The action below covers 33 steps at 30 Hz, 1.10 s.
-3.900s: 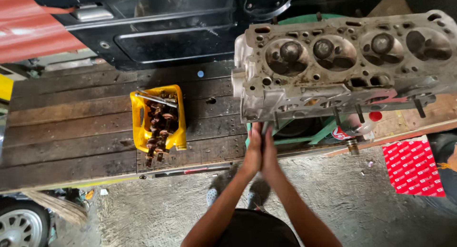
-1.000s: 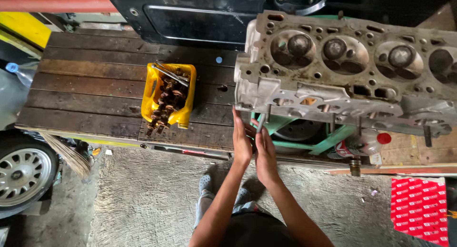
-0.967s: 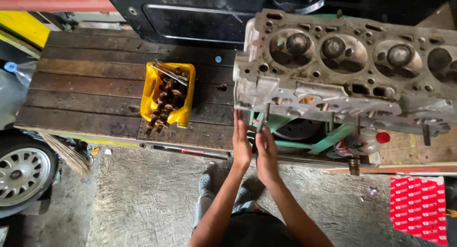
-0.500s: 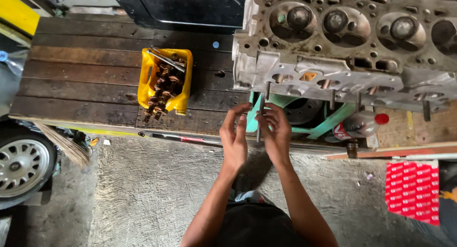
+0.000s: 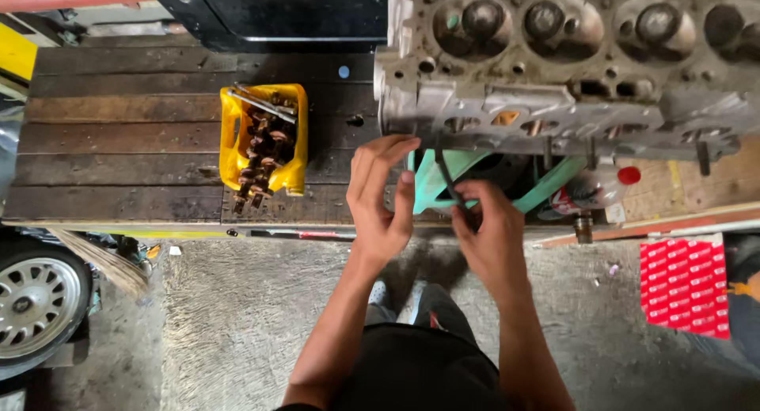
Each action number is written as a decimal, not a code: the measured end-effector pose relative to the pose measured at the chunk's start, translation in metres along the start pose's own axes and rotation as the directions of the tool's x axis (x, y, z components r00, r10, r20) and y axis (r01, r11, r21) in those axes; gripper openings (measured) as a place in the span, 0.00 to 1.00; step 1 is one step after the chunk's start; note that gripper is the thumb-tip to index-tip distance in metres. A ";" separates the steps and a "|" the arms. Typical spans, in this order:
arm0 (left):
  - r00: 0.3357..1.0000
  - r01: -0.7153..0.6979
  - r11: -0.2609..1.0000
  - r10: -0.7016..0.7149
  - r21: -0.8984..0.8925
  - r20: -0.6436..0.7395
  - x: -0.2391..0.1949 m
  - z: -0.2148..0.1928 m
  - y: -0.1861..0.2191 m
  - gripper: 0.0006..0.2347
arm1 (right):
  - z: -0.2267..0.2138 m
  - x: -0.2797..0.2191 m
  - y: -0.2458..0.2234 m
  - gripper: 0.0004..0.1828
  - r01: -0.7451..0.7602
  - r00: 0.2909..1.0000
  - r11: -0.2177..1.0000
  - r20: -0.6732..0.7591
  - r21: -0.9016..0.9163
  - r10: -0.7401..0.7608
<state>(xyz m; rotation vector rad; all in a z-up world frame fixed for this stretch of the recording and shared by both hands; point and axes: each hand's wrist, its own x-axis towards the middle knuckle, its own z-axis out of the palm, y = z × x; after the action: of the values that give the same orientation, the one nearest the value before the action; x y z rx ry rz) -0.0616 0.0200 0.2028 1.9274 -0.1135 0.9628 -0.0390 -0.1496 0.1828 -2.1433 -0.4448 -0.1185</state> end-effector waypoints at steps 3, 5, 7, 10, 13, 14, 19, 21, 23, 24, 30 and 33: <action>0.998 -0.063 0.989 0.065 0.137 -0.010 0.010 0.007 0.001 0.16 | -0.001 0.008 -0.001 0.13 0.001 1.000 1.000 -0.004 0.026 0.000; 0.996 -0.091 0.972 0.092 0.218 0.009 0.014 0.010 -0.002 0.21 | 0.000 0.012 0.003 0.12 0.008 1.000 0.998 0.005 0.059 -0.008; 0.996 -0.079 0.944 0.084 0.322 -0.001 0.023 0.018 0.003 0.23 | -0.011 0.017 0.008 0.11 0.037 0.999 0.995 0.018 0.097 -0.039; 0.997 -0.052 0.904 0.072 0.423 -0.032 0.035 0.031 0.008 0.23 | -0.026 0.035 0.019 0.11 0.073 0.990 0.993 0.116 0.096 -0.084; 0.997 0.004 0.876 0.030 0.483 -0.064 0.042 0.042 0.013 0.23 | -0.035 0.050 0.032 0.11 0.105 0.973 0.981 0.188 0.161 -0.135; 0.997 0.028 0.869 0.010 0.495 -0.073 0.043 0.047 0.014 0.23 | -0.038 0.054 0.037 0.10 0.120 0.962 0.980 0.223 0.161 -0.155; 0.991 0.093 0.824 -0.021 0.558 -0.134 0.053 0.065 0.021 0.22 | -0.046 0.074 0.057 0.09 0.086 0.907 0.977 0.390 0.195 -0.158; 0.989 0.114 0.808 -0.038 0.578 -0.142 0.056 0.068 0.024 0.22 | -0.050 0.080 0.061 0.09 0.056 0.889 0.983 0.440 0.176 -0.129; 0.990 0.111 0.784 -0.032 0.611 -0.138 0.059 0.070 0.026 0.22 | -0.052 0.085 0.062 0.09 0.045 0.868 0.986 0.482 0.163 -0.119; 0.989 0.118 0.782 -0.040 0.613 -0.140 0.060 0.070 0.025 0.22 | -0.053 0.087 0.063 0.09 0.046 0.859 0.986 0.497 0.159 -0.120; 0.989 0.121 0.767 -0.042 0.630 -0.139 0.060 0.072 0.014 0.21 | -0.045 0.088 0.069 0.10 0.139 0.860 0.963 0.453 0.232 -0.234; 0.990 0.120 0.762 -0.043 0.636 -0.134 0.060 0.070 0.007 0.21 | -0.032 0.088 0.073 0.10 0.059 0.860 0.970 0.481 0.236 -0.169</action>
<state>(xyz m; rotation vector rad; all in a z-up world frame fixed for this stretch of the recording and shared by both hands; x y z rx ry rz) 0.0168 -0.0208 0.2300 2.4675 0.4257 1.1444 0.0713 -0.1900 0.1663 -1.9165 -0.8473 0.4148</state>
